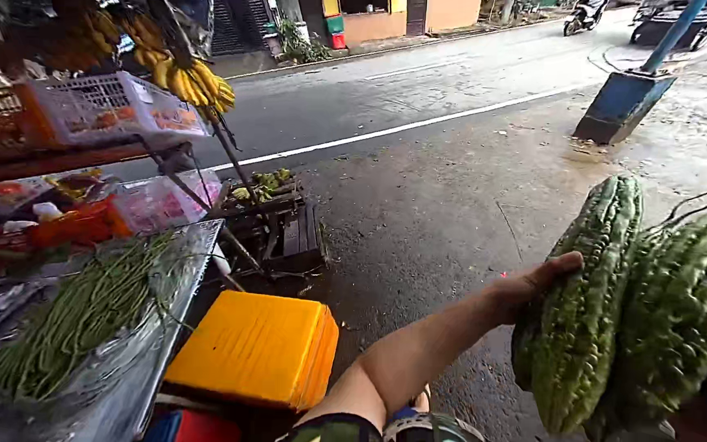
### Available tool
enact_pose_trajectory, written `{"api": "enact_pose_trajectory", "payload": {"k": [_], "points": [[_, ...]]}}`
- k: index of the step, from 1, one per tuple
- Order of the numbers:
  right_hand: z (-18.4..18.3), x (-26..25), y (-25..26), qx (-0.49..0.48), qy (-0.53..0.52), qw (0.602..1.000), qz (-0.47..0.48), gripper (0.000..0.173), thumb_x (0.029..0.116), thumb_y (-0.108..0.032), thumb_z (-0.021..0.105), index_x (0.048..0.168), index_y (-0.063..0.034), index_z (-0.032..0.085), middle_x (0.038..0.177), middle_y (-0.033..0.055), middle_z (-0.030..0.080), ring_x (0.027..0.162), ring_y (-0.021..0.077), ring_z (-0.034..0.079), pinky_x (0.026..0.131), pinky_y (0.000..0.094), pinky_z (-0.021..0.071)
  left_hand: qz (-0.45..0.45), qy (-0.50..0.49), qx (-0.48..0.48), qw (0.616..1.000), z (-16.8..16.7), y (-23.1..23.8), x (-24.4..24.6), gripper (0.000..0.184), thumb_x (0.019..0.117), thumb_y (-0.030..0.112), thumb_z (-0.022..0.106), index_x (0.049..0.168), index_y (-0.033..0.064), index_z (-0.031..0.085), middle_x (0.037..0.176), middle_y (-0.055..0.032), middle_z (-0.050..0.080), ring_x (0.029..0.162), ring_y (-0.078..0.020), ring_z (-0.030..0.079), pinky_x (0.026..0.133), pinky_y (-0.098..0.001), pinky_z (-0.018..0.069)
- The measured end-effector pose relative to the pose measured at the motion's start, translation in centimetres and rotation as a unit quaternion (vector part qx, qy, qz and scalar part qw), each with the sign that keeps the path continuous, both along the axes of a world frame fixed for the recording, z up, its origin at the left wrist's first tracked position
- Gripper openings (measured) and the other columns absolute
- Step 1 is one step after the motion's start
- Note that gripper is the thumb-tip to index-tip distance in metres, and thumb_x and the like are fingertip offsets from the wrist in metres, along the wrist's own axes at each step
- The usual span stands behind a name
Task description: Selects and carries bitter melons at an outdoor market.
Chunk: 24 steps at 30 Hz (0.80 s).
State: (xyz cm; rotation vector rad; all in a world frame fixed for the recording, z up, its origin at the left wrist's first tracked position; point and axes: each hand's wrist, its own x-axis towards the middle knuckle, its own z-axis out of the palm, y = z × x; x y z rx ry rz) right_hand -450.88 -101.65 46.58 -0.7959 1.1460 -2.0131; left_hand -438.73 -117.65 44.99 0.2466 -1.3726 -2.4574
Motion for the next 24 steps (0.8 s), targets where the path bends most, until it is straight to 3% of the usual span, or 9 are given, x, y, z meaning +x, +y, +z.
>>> {"api": "enact_pose_trajectory", "payload": {"k": [2, 4, 7, 10, 15, 18, 21, 24], "points": [[0.5, -0.9, -8.6, 0.01, 0.019, 1.0, 0.018, 0.031, 0.1039, -0.046, 0.049, 0.118, -0.0203, 0.058, 0.1, -0.0122, 0.075, 0.095, 0.0008, 0.071, 0.086, 0.0231, 0.0612, 0.034, -0.027, 0.014, 0.999, 1.5, -7.1, 0.4, 0.056, 0.1098, 0.051, 0.021, 0.119, 0.0107, 0.058, 0.093, -0.0024, 0.071, 0.084, -0.0104, 0.071, 0.076, -0.0316, 0.0614], [1.0, -1.4, -16.7, -0.014, 0.02, 0.999, 0.035, 0.044, 0.0964, -0.054, 0.061, 0.121, -0.0179, 0.059, 0.102, -0.008, 0.075, 0.096, 0.0048, 0.072, 0.087, 0.0268, 0.0621, 0.071, -0.063, 0.021, 0.995, 3.0, -14.1, 0.7, 0.054, 0.1097, 0.053, 0.025, 0.113, 0.0123, 0.061, 0.088, -0.0015, 0.071, 0.08, -0.0091, 0.071, 0.072, -0.0284, 0.0609], [1.5, -1.6, -27.0, -0.036, 0.017, 0.997, 0.07, 0.052, 0.0937, -0.056, 0.065, 0.123, -0.014, 0.057, 0.105, -0.0034, 0.074, 0.099, 0.0087, 0.072, 0.089, 0.031, 0.0618, 0.091, -0.067, -0.025, 0.993, 4.0, -24.0, 1.5, 0.055, 0.1069, 0.058, 0.031, 0.112, 0.0139, 0.062, 0.09, -0.0001, 0.071, 0.081, -0.0081, 0.07, 0.072, -0.0274, 0.0606], [0.9, -1.3, -36.3, -0.041, 0.014, 0.995, 0.087, 0.047, 0.0951, -0.055, 0.063, 0.12, -0.0153, 0.06, 0.102, -0.0037, 0.075, 0.096, 0.0087, 0.073, 0.088, 0.0307, 0.0621, 0.066, -0.045, -0.034, 0.996, 1.7, -34.6, 1.7, 0.063, 0.0991, 0.07, 0.042, 0.119, 0.0134, 0.063, 0.097, -0.0032, 0.071, 0.086, -0.0125, 0.07, 0.076, -0.0337, 0.061], [-0.6, -0.2, -54.2, -0.039, -0.019, 0.989, 0.14, 0.038, 0.1033, -0.047, 0.053, 0.124, -0.0162, 0.059, 0.106, -0.0025, 0.074, 0.1, 0.0095, 0.072, 0.091, 0.0324, 0.0617, 0.076, 0.017, -0.056, 0.995, -1.7, -52.8, 2.7, 0.07, 0.096, 0.074, 0.044, 0.132, 0.0154, 0.057, 0.106, -0.005, 0.072, 0.094, -0.0152, 0.071, 0.08, -0.0377, 0.062], [-2.3, 0.2, -66.1, -0.045, -0.047, 0.984, 0.165, 0.039, 0.1006, -0.046, 0.059, 0.122, -0.013, 0.059, 0.101, 0.0, 0.075, 0.095, 0.0117, 0.073, 0.087, 0.0346, 0.0629, 0.116, -0.005, -0.061, 0.991, -2.6, -64.1, 3.7, 0.075, 0.0936, 0.077, 0.046, 0.136, 0.0156, 0.056, 0.11, -0.0062, 0.071, 0.098, -0.0166, 0.071, 0.083, -0.0397, 0.0616], [-2.3, 1.4, -77.9, -0.05, -0.066, 0.975, 0.208, 0.045, 0.0944, -0.046, 0.068, 0.12, -0.0112, 0.055, 0.097, -0.0005, 0.075, 0.091, 0.0113, 0.074, 0.084, 0.0335, 0.0637, 0.227, -0.065, -0.068, 0.969, 0.4, -72.0, 7.3, 0.072, 0.0899, 0.078, 0.05, 0.125, 0.0162, 0.062, 0.101, -0.0013, 0.073, 0.089, -0.0113, 0.072, 0.076, -0.0335, 0.0622], [-0.6, 4.0, -88.5, -0.05, -0.084, 0.962, 0.254, 0.059, 0.0835, -0.052, 0.08, 0.12, -0.0124, 0.056, 0.097, -0.0013, 0.075, 0.09, 0.0108, 0.074, 0.083, 0.0326, 0.0639, 0.315, -0.121, -0.079, 0.938, 3.4, -79.9, 10.9, 0.071, 0.0969, 0.074, 0.039, 0.123, 0.0118, 0.061, 0.098, -0.0016, 0.072, 0.089, -0.0102, 0.07, 0.079, -0.0308, 0.0607]]}}
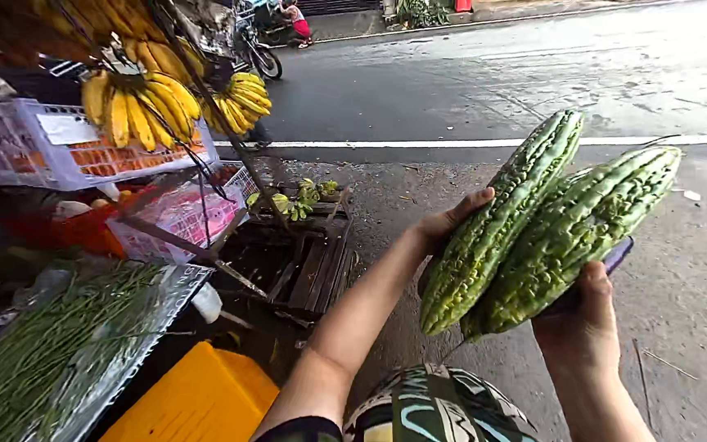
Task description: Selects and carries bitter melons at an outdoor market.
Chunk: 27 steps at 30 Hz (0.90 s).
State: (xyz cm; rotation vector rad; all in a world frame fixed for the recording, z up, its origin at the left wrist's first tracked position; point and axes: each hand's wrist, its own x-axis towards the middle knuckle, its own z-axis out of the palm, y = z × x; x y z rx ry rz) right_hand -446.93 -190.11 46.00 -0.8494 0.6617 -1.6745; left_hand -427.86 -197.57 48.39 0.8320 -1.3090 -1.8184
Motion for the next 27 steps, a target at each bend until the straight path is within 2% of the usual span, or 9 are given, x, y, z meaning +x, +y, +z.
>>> {"api": "enact_pose_trajectory", "payload": {"k": [2, 4, 7, 10, 14, 18, 20, 23, 27], "points": [[0.3, 1.7, -6.4, 0.002, -0.001, 1.0, 0.02, 0.063, 0.0798, -0.054, 0.082, 0.121, -0.0133, 0.056, 0.099, -0.0015, 0.075, 0.092, 0.0105, 0.074, 0.084, 0.0327, 0.0638, 0.063, -0.025, -0.02, 0.998, 1.1, -5.3, 1.8, 0.074, 0.0979, 0.074, 0.031, 0.115, 0.0098, 0.062, 0.092, -0.0008, 0.07, 0.088, -0.009, 0.069, 0.078, -0.0279, 0.0588], [-0.4, 3.5, -12.9, 0.004, -0.001, 1.0, 0.028, 0.066, 0.0766, -0.055, 0.084, 0.121, -0.0142, 0.056, 0.098, -0.0021, 0.074, 0.091, 0.01, 0.074, 0.083, 0.0321, 0.0638, 0.073, -0.051, -0.025, 0.996, 1.8, -10.9, 3.6, 0.071, 0.1013, 0.07, 0.023, 0.115, 0.0105, 0.059, 0.09, 0.0019, 0.068, 0.087, -0.0056, 0.067, 0.078, -0.0248, 0.0574], [-2.1, 5.9, -22.9, -0.003, 0.003, 1.0, 0.021, 0.067, 0.0739, -0.057, 0.085, 0.119, -0.016, 0.057, 0.098, -0.004, 0.075, 0.091, 0.0089, 0.074, 0.082, 0.0307, 0.0638, 0.04, -0.005, -0.043, 0.998, 1.1, -20.7, 6.0, 0.053, 0.1074, 0.051, 0.028, 0.112, 0.0097, 0.061, 0.086, 0.0048, 0.07, 0.08, -0.0017, 0.068, 0.074, -0.0218, 0.0588], [-3.2, 8.8, -32.9, -0.014, 0.015, 1.0, 0.017, 0.06, 0.0765, -0.057, 0.083, 0.118, -0.0208, 0.059, 0.099, -0.0082, 0.075, 0.093, 0.0058, 0.073, 0.084, 0.028, 0.0627, -0.012, 0.021, -0.083, 0.996, -0.5, -31.8, 8.9, 0.048, 0.1075, 0.045, 0.028, 0.113, 0.01, 0.06, 0.087, 0.0064, 0.071, 0.081, -0.0009, 0.069, 0.075, -0.0225, 0.0594], [-1.6, 12.2, -46.1, -0.031, 0.023, 0.999, 0.017, 0.051, 0.0816, -0.056, 0.078, 0.115, -0.0227, 0.062, 0.1, -0.0096, 0.076, 0.096, 0.0041, 0.073, 0.088, 0.0268, 0.0614, -0.05, 0.029, -0.104, 0.993, 0.8, -46.0, 12.3, 0.052, 0.108, 0.043, 0.022, 0.119, 0.006, 0.057, 0.09, 0.0043, 0.069, 0.083, -0.0019, 0.068, 0.077, -0.0239, 0.059], [-0.1, 15.3, -57.8, -0.047, 0.031, 0.998, 0.008, 0.038, 0.0884, -0.052, 0.073, 0.113, -0.0238, 0.065, 0.1, -0.0116, 0.077, 0.099, 0.003, 0.073, 0.091, 0.0256, 0.0604, -0.076, 0.044, -0.094, 0.992, 1.9, -58.7, 14.9, 0.053, 0.1073, 0.044, 0.022, 0.12, 0.0055, 0.057, 0.092, 0.0036, 0.069, 0.084, -0.0027, 0.068, 0.077, -0.0248, 0.059], [-0.2, 17.2, -63.8, -0.044, 0.039, 0.998, 0.009, 0.042, 0.0884, -0.053, 0.073, 0.115, -0.023, 0.062, 0.101, -0.0126, 0.076, 0.099, 0.0028, 0.073, 0.091, 0.0255, 0.0603, -0.062, 0.04, -0.09, 0.993, 1.9, -64.6, 16.8, 0.051, 0.1086, 0.04, 0.021, 0.119, 0.0058, 0.058, 0.091, 0.0043, 0.069, 0.082, -0.0016, 0.067, 0.077, -0.0236, 0.0584], [-1.9, 20.7, -74.2, -0.034, 0.042, 0.998, 0.033, 0.043, 0.0845, -0.057, 0.075, 0.113, -0.0255, 0.065, 0.099, -0.0125, 0.076, 0.097, 0.0022, 0.072, 0.089, 0.0251, 0.0603, -0.033, 0.036, -0.111, 0.993, 0.6, -73.6, 20.8, 0.046, 0.1081, 0.035, 0.022, 0.115, 0.0051, 0.057, 0.087, 0.0063, 0.067, 0.079, 0.0009, 0.066, 0.075, -0.0206, 0.0574], [-3.6, 26.3, -89.7, -0.021, 0.047, 0.994, 0.099, 0.047, 0.0805, -0.06, 0.077, 0.11, -0.026, 0.064, 0.096, -0.0122, 0.075, 0.093, 0.0015, 0.072, 0.085, 0.0243, 0.0612, 0.054, 0.016, -0.116, 0.992, -1.5, -85.4, 27.2, 0.048, 0.1079, 0.04, 0.026, 0.116, 0.006, 0.058, 0.088, 0.0054, 0.069, 0.081, -0.0006, 0.068, 0.076, -0.0224, 0.0586]]}}
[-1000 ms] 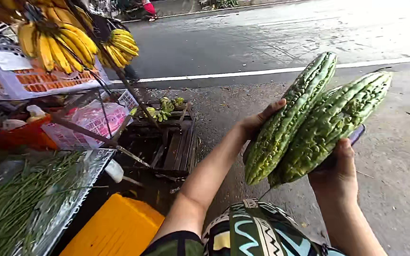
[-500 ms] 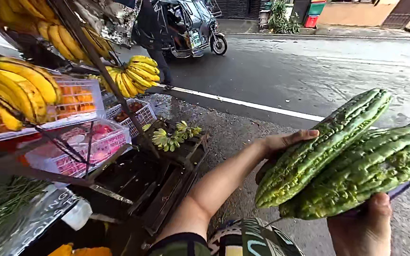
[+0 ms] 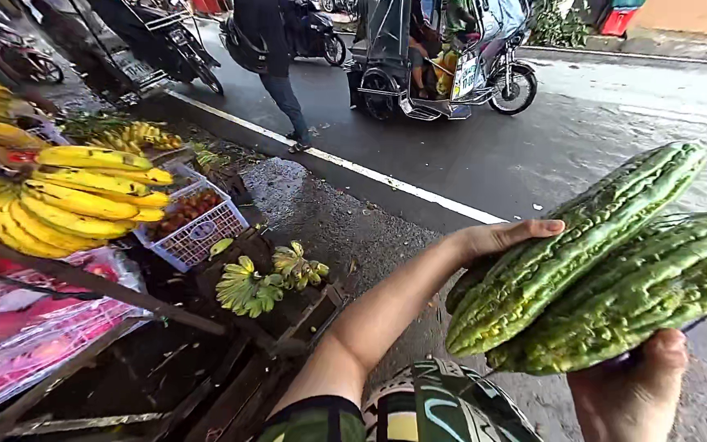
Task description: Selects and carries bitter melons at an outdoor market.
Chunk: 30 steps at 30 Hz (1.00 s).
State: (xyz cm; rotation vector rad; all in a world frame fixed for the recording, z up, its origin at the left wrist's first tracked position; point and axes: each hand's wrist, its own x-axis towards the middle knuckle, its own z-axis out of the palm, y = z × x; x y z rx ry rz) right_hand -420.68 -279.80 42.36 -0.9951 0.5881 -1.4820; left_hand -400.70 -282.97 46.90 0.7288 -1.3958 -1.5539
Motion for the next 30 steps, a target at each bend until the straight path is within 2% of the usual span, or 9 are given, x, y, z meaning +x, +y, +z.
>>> {"api": "enact_pose_trajectory", "payload": {"k": [5, 12, 16, 20, 23, 26, 27, 29, 30], "points": [[1.8, 9.1, -17.2, 0.006, 0.005, 0.995, 0.103, 0.053, 0.0768, -0.06, 0.08, 0.112, -0.0226, 0.065, 0.096, -0.0085, 0.075, 0.091, 0.0041, 0.073, 0.083, 0.0262, 0.0623, 0.145, 0.026, 0.026, 0.989, 1.3, -11.7, 9.2, 0.046, 0.1066, 0.041, 0.03, 0.116, 0.0069, 0.059, 0.089, 0.0062, 0.07, 0.082, 0.0001, 0.068, 0.077, -0.0216, 0.0581], [-0.2, 26.0, -35.4, 0.043, -0.011, 0.975, 0.217, 0.058, 0.0724, -0.055, 0.086, 0.114, -0.0226, 0.062, 0.097, -0.0105, 0.076, 0.091, 0.003, 0.073, 0.083, 0.0258, 0.0629, 0.211, 0.039, -0.001, 0.977, -0.9, -26.6, 26.2, 0.071, 0.0895, 0.073, 0.053, 0.121, 0.0092, 0.057, 0.095, 0.0087, 0.073, 0.087, -0.0007, 0.07, 0.079, -0.023, 0.0597], [-1.4, 36.8, -45.5, 0.026, -0.023, 0.97, 0.239, 0.047, 0.0736, -0.055, 0.084, 0.11, -0.0283, 0.069, 0.098, -0.0126, 0.077, 0.093, 0.0007, 0.072, 0.084, 0.0239, 0.0618, 0.233, -0.011, -0.009, 0.972, -2.3, -36.6, 37.1, 0.082, 0.0933, 0.07, 0.047, 0.136, -0.0001, 0.047, 0.106, 0.0044, 0.069, 0.094, -0.0006, 0.067, 0.085, -0.0242, 0.0578], [0.9, 47.1, -55.4, -0.007, -0.008, 0.975, 0.222, 0.038, 0.0806, -0.055, 0.08, 0.108, -0.0301, 0.07, 0.098, -0.015, 0.076, 0.095, -0.0014, 0.071, 0.087, 0.0222, 0.0604, 0.232, -0.016, -0.002, 0.973, -0.5, -46.8, 47.3, 0.066, 0.1031, 0.055, 0.034, 0.139, 0.0013, 0.047, 0.109, 0.0002, 0.068, 0.096, -0.0037, 0.067, 0.087, -0.0281, 0.0577], [2.8, 53.4, -62.6, -0.037, -0.003, 0.976, 0.214, 0.03, 0.0878, -0.049, 0.075, 0.108, -0.0286, 0.068, 0.099, -0.0177, 0.076, 0.097, -0.0037, 0.071, 0.09, 0.0191, 0.0585, 0.213, 0.001, -0.015, 0.977, 0.5, -54.8, 54.2, 0.07, 0.1002, 0.058, 0.038, 0.137, -0.0008, 0.047, 0.109, -0.001, 0.068, 0.095, -0.0048, 0.067, 0.086, -0.0291, 0.0579], [2.8, 60.2, -70.0, -0.055, -0.007, 0.974, 0.22, 0.022, 0.0952, -0.04, 0.07, 0.112, -0.0259, 0.066, 0.102, -0.0192, 0.075, 0.102, -0.0058, 0.069, 0.096, 0.0161, 0.055, 0.193, 0.014, -0.01, 0.981, 0.3, -62.7, 61.4, 0.073, 0.0986, 0.06, 0.04, 0.137, -0.0014, 0.046, 0.107, 0.0003, 0.068, 0.094, -0.0043, 0.067, 0.085, -0.0279, 0.058], [2.8, 63.0, -72.2, -0.036, -0.01, 0.977, 0.21, 0.021, 0.0961, -0.038, 0.069, 0.111, -0.0246, 0.064, 0.099, -0.0185, 0.075, 0.1, -0.0055, 0.069, 0.095, 0.0165, 0.0552, 0.194, 0.017, -0.004, 0.981, 0.0, -65.2, 64.0, 0.069, 0.0995, 0.057, 0.039, 0.136, -0.0011, 0.046, 0.106, 0.0006, 0.067, 0.093, -0.0043, 0.067, 0.085, -0.0279, 0.0581], [3.4, 70.0, -76.0, 0.031, -0.034, 0.988, 0.146, 0.018, 0.0904, -0.032, 0.071, 0.1, -0.0209, 0.062, 0.083, -0.0148, 0.071, 0.084, -0.0025, 0.07, 0.084, 0.0185, 0.057, 0.204, 0.028, 0.006, 0.979, -0.9, -70.3, 69.5, 0.068, 0.0993, 0.057, 0.041, 0.134, -0.0005, 0.047, 0.103, 0.0013, 0.068, 0.091, -0.0049, 0.068, 0.083, -0.0279, 0.0585], [2.1, 72.3, -79.8, 0.003, -0.026, 0.979, 0.204, 0.022, 0.0932, -0.038, 0.071, 0.106, -0.0239, 0.061, 0.089, -0.0163, 0.073, 0.09, -0.003, 0.071, 0.088, 0.0188, 0.0577, 0.212, 0.03, 0.0, 0.977, -1.3, -73.0, 72.4, 0.072, 0.0961, 0.062, 0.046, 0.135, 0.0009, 0.047, 0.104, 0.0027, 0.069, 0.091, -0.0042, 0.068, 0.083, -0.0269, 0.0585]]}}
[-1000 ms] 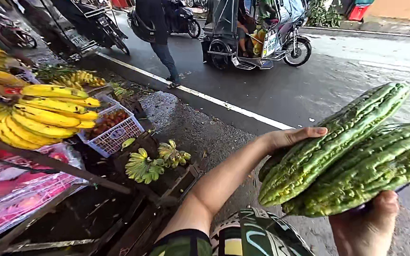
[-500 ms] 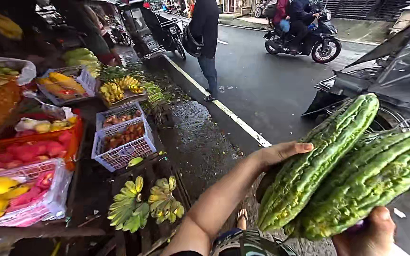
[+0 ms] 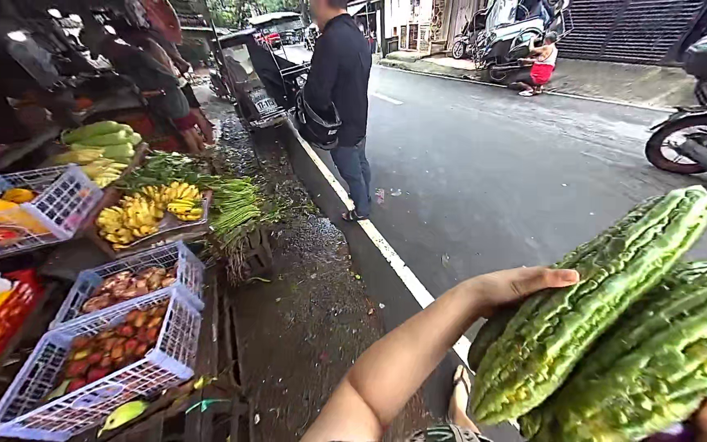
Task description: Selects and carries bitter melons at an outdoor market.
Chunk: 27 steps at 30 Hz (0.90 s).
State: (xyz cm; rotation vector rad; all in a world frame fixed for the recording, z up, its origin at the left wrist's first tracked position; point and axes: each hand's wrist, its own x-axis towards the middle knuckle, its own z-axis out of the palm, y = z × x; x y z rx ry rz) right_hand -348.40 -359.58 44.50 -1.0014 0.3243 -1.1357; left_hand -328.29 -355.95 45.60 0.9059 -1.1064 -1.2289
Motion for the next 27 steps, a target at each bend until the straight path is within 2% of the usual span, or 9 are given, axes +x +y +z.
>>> {"api": "enact_pose_trajectory", "payload": {"k": [2, 5, 8, 11, 14, 18, 21, 23, 27], "points": [[-2.4, 5.3, -7.8, -0.049, 0.004, 0.996, 0.071, 0.035, 0.0889, -0.046, 0.076, 0.114, -0.0264, 0.062, 0.1, -0.0164, 0.076, 0.098, -0.002, 0.071, 0.091, 0.021, 0.059, 0.025, 0.005, -0.01, 1.0, -0.8, -5.1, 5.8, 0.086, 0.0857, 0.075, 0.056, 0.135, 0.0041, 0.048, 0.104, 0.0048, 0.07, 0.092, -0.003, 0.069, 0.082, -0.0253, 0.059], [-2.0, 15.5, -17.5, -0.031, 0.009, 0.994, 0.109, 0.05, 0.08, -0.05, 0.083, 0.116, -0.0236, 0.061, 0.1, -0.0132, 0.076, 0.095, 0.0016, 0.072, 0.086, 0.0249, 0.0616, 0.084, 0.016, -0.018, 0.996, 0.3, -12.0, 15.0, 0.107, 0.0681, 0.089, 0.064, 0.134, 0.0062, 0.049, 0.103, 0.0058, 0.071, 0.09, -0.0027, 0.07, 0.08, -0.0243, 0.0592], [0.6, 25.5, -24.0, 0.011, 0.032, 0.988, 0.148, 0.066, 0.0705, -0.056, 0.087, 0.118, -0.0207, 0.058, 0.098, -0.0108, 0.075, 0.091, 0.0039, 0.073, 0.082, 0.0267, 0.0627, 0.144, 0.031, -0.015, 0.989, 2.7, -16.3, 23.3, 0.099, 0.0659, 0.089, 0.066, 0.126, 0.0109, 0.057, 0.1, 0.0062, 0.074, 0.089, -0.0034, 0.072, 0.08, -0.024, 0.0605], [1.1, 35.6, -29.2, 0.029, 0.031, 0.982, 0.186, 0.075, 0.0668, -0.058, 0.088, 0.121, -0.0171, 0.056, 0.098, -0.0063, 0.075, 0.09, 0.0069, 0.073, 0.08, 0.0294, 0.0638, 0.214, 0.019, 0.006, 0.977, 4.2, -19.8, 31.8, 0.098, 0.0662, 0.087, 0.068, 0.127, 0.0108, 0.056, 0.101, 0.0066, 0.075, 0.092, -0.003, 0.072, 0.082, -0.0238, 0.0604], [0.1, 46.1, -34.3, 0.045, 0.016, 0.976, 0.215, 0.075, 0.064, -0.055, 0.091, 0.118, -0.0148, 0.059, 0.097, -0.0026, 0.075, 0.088, 0.0089, 0.074, 0.079, 0.0308, 0.0642, 0.26, 0.018, 0.013, 0.965, 3.3, -24.1, 41.2, 0.103, 0.0638, 0.088, 0.069, 0.131, 0.0103, 0.055, 0.102, 0.0062, 0.075, 0.093, -0.0032, 0.072, 0.084, -0.0237, 0.0602], [-1.0, 59.1, -41.2, 0.047, 0.013, 0.977, 0.21, 0.073, 0.0645, -0.053, 0.092, 0.118, -0.0147, 0.06, 0.097, -0.0026, 0.076, 0.089, 0.0087, 0.074, 0.081, 0.03, 0.0638, 0.224, 0.034, -0.008, 0.974, 1.7, -31.2, 55.1, 0.095, 0.0679, 0.084, 0.07, 0.129, 0.0128, 0.057, 0.103, 0.006, 0.075, 0.094, -0.0036, 0.072, 0.084, -0.0242, 0.0601], [1.0, 69.0, -46.0, 0.022, 0.032, 0.985, 0.17, 0.074, 0.0663, -0.057, 0.089, 0.119, -0.0168, 0.057, 0.097, -0.007, 0.075, 0.09, 0.0059, 0.073, 0.08, 0.0285, 0.0636, 0.197, 0.022, 0.009, 0.98, 3.8, -37.1, 65.8, 0.1, 0.0691, 0.086, 0.068, 0.132, 0.0101, 0.051, 0.102, 0.0066, 0.074, 0.092, -0.0032, 0.071, 0.083, -0.0241, 0.06], [2.5, 75.0, -49.0, 0.007, 0.034, 0.99, 0.138, 0.069, 0.0683, -0.058, 0.087, 0.117, -0.0192, 0.059, 0.095, -0.0093, 0.075, 0.089, 0.0044, 0.073, 0.08, 0.0273, 0.0634, 0.168, 0.018, 0.01, 0.985, 5.0, -41.3, 72.4, 0.095, 0.0733, 0.084, 0.064, 0.13, 0.0093, 0.051, 0.101, 0.0063, 0.073, 0.091, -0.0033, 0.071, 0.081, -0.0251, 0.0601], [4.4, 85.6, -55.7, -0.039, 0.0, 0.993, 0.111, 0.042, 0.0798, -0.05, 0.082, 0.111, -0.0275, 0.066, 0.099, -0.0141, 0.077, 0.094, -0.0005, 0.072, 0.085, 0.0227, 0.0613, 0.09, 0.024, -0.008, 0.996, 6.3, -50.0, 84.9, 0.103, 0.0706, 0.085, 0.067, 0.136, 0.0077, 0.047, 0.105, 0.0055, 0.072, 0.092, -0.003, 0.07, 0.081, -0.0242, 0.0598]]}}
